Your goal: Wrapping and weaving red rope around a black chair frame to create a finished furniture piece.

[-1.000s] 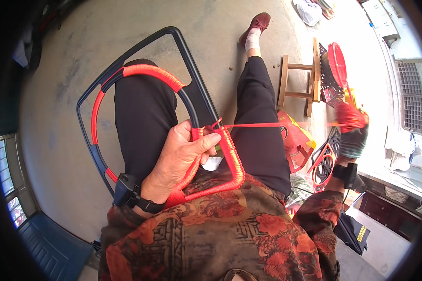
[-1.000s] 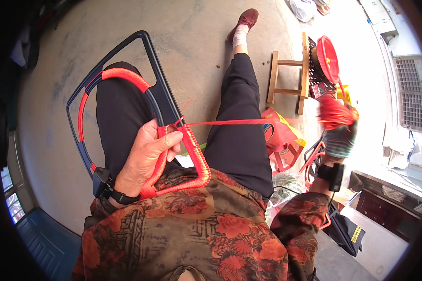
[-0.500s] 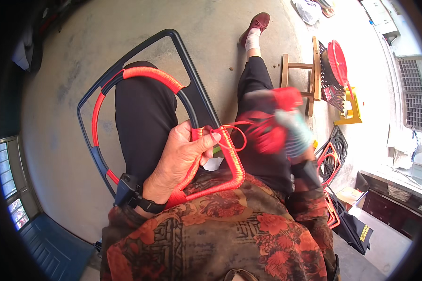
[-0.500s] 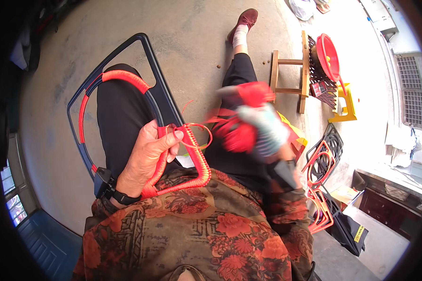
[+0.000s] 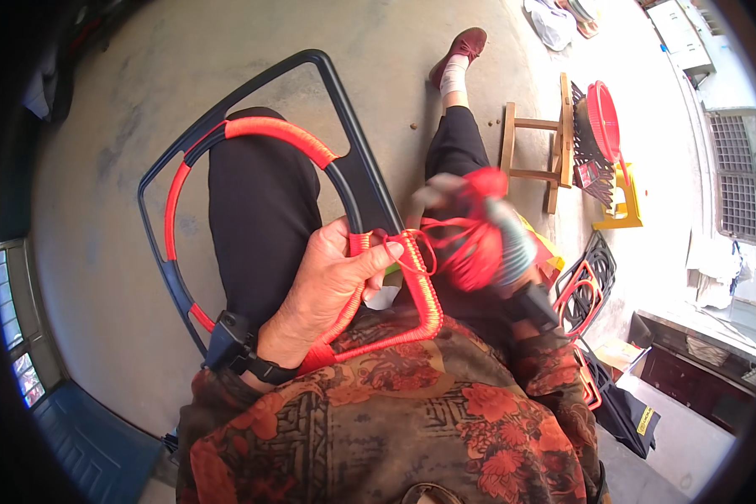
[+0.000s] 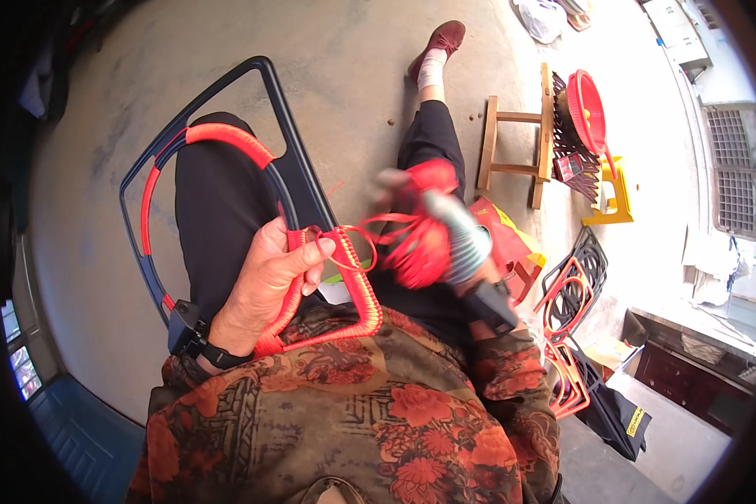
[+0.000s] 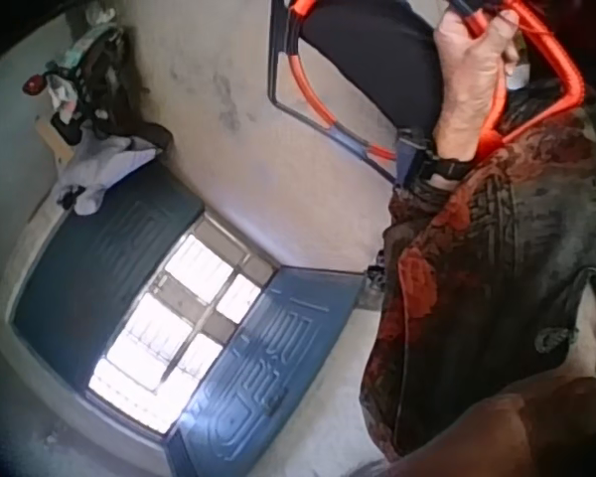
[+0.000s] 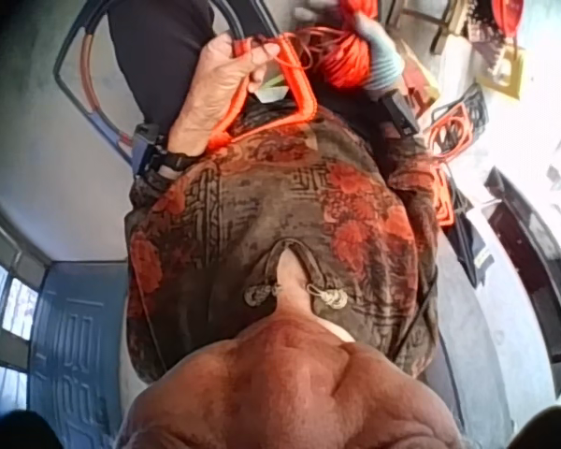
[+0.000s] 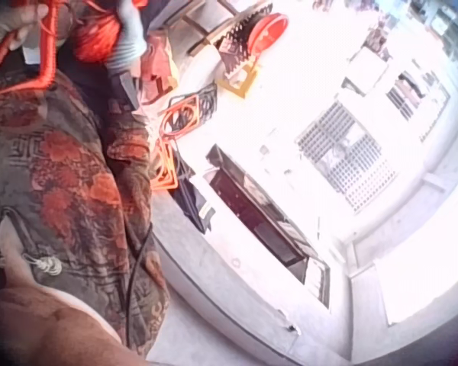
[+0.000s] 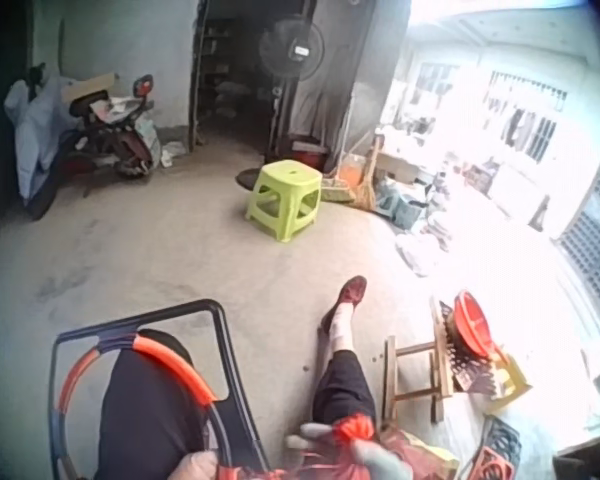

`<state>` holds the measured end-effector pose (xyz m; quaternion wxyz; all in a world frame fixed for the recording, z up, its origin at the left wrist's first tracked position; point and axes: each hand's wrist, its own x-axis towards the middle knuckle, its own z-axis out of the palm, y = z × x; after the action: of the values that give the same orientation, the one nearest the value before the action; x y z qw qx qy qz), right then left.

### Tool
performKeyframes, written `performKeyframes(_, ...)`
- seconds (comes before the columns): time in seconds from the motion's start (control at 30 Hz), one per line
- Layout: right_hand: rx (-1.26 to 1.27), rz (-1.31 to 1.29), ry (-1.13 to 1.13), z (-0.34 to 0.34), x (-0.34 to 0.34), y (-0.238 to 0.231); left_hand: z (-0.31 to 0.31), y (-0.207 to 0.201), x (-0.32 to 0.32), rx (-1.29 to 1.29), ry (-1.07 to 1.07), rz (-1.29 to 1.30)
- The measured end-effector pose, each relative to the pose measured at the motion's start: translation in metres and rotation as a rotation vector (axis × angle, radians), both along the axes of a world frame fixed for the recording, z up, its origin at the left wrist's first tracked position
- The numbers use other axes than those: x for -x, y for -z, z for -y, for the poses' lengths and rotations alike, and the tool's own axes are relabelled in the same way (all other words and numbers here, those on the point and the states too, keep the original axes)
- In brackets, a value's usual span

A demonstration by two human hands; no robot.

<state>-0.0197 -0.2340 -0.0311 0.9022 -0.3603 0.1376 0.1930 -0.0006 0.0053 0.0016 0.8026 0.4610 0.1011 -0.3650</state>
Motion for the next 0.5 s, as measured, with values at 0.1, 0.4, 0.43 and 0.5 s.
performKeyframes(0.1,0.113,-0.078,-0.269,-0.018,0.008,0.000,0.000,-0.001,-0.001,-0.001,0.003,-0.009)
performKeyframes(0.4,0.573,0.120,0.302,0.103,0.033,-0.037,-0.001,0.004,-0.003,0.015,0.005,0.012)
performKeyframes(0.43,0.707,0.160,0.307,0.107,0.028,-0.038,0.001,0.002,-0.003,0.008,0.013,0.022)
performKeyframes(0.5,0.819,0.190,0.291,0.098,0.019,-0.041,0.001,0.000,-0.002,-0.017,0.012,0.036)
